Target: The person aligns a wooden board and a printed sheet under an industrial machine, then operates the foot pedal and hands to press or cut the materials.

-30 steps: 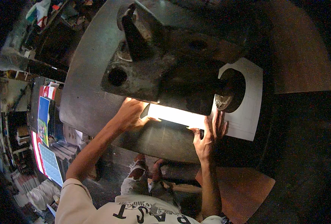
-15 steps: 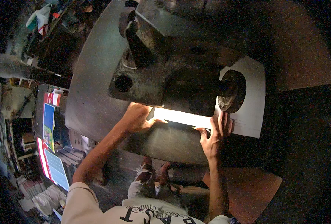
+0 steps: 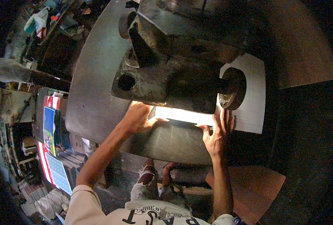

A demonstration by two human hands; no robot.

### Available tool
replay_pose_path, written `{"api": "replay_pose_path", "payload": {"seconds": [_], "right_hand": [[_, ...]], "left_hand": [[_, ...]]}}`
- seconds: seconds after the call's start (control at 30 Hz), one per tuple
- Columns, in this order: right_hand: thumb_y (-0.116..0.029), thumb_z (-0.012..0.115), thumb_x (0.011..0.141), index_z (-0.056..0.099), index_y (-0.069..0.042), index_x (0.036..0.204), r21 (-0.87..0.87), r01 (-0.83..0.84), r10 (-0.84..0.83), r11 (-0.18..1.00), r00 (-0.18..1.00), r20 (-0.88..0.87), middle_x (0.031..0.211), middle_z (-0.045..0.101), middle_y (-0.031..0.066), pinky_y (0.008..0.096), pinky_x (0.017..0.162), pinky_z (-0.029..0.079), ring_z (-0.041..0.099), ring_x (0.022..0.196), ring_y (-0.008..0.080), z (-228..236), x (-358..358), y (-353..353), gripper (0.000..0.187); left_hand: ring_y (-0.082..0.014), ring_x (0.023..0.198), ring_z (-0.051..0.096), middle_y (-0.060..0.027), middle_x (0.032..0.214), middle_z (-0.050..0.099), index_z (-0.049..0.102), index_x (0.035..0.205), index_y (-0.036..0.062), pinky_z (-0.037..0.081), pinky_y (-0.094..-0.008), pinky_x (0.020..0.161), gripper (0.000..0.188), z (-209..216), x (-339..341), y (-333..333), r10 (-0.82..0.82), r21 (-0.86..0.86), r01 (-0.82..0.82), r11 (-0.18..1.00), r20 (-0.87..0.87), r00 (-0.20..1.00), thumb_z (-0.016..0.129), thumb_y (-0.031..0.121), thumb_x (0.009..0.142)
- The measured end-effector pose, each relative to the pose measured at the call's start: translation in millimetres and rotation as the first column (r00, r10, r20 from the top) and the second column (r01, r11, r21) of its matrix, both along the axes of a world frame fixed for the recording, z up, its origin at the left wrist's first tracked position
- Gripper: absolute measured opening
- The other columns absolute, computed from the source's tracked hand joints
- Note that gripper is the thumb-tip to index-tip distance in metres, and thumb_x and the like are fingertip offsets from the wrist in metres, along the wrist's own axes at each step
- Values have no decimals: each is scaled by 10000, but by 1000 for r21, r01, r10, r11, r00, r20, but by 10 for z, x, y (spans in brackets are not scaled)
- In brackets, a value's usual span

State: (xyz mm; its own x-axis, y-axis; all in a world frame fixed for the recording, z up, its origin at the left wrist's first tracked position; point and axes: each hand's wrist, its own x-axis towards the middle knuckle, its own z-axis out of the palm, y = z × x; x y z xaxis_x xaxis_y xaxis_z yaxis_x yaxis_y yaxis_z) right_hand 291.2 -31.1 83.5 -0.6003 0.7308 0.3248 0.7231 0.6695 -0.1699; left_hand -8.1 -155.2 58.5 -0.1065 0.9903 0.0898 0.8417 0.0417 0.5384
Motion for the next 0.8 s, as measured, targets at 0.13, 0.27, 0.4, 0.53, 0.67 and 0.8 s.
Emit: {"api": "replay_pose_path", "payload": {"seconds": [0.13,0.27,0.4,0.53,0.67,0.8], "right_hand": [[-280,849,826,637,-18,1263,-8,16,-16,1000,1000,12,1620,378,260,649,1245,202,336,1506,465,7,-8,9,552],[-290,813,862,582,-37,1383,-3,-10,10,1000,1000,-12,1622,376,251,632,1251,194,321,1512,457,-29,24,66,624],[-301,801,879,550,-51,1476,30,-20,21,999,1000,-14,1606,399,247,606,1258,199,320,1511,446,-24,-1,73,694],[-285,790,891,559,-44,1462,36,-5,4,999,1000,20,1598,407,256,607,1257,200,326,1508,450,-3,18,90,661],[-261,784,891,608,-20,1373,77,-38,40,996,999,-28,1527,477,266,617,1249,205,370,1468,469,45,11,120,567],[-224,799,863,663,-34,1230,-15,-10,10,1000,999,-44,1381,577,219,638,1235,214,441,1402,461,285,-192,73,436]], "left_hand": [[-464,676,656,-291,645,601,652,651,-59,481,-525,728,702,16,8,31,3,-2,-3,1000,-5,1000,697,595,903],[-463,690,662,-286,659,611,687,716,-41,486,-529,711,638,23,2,59,-2,10,2,1000,-7,1000,699,570,903],[-448,827,697,-270,804,684,750,954,7,518,-520,792,514,10,-20,64,7,-92,-8,996,-3,1000,710,518,905],[-429,863,692,-280,873,680,643,895,-86,541,-503,786,482,-28,-28,60,1,6,-1,1000,9,1000,735,387,875],[-439,845,690,-286,851,675,635,890,-94,539,-505,776,481,-75,-60,93,-1,33,0,999,9,1000,750,371,842],[-447,843,693,-285,851,680,636,886,-90,541,-507,767,459,-137,-115,87,-24,20,24,1000,-3,1000,773,340,807]]}}
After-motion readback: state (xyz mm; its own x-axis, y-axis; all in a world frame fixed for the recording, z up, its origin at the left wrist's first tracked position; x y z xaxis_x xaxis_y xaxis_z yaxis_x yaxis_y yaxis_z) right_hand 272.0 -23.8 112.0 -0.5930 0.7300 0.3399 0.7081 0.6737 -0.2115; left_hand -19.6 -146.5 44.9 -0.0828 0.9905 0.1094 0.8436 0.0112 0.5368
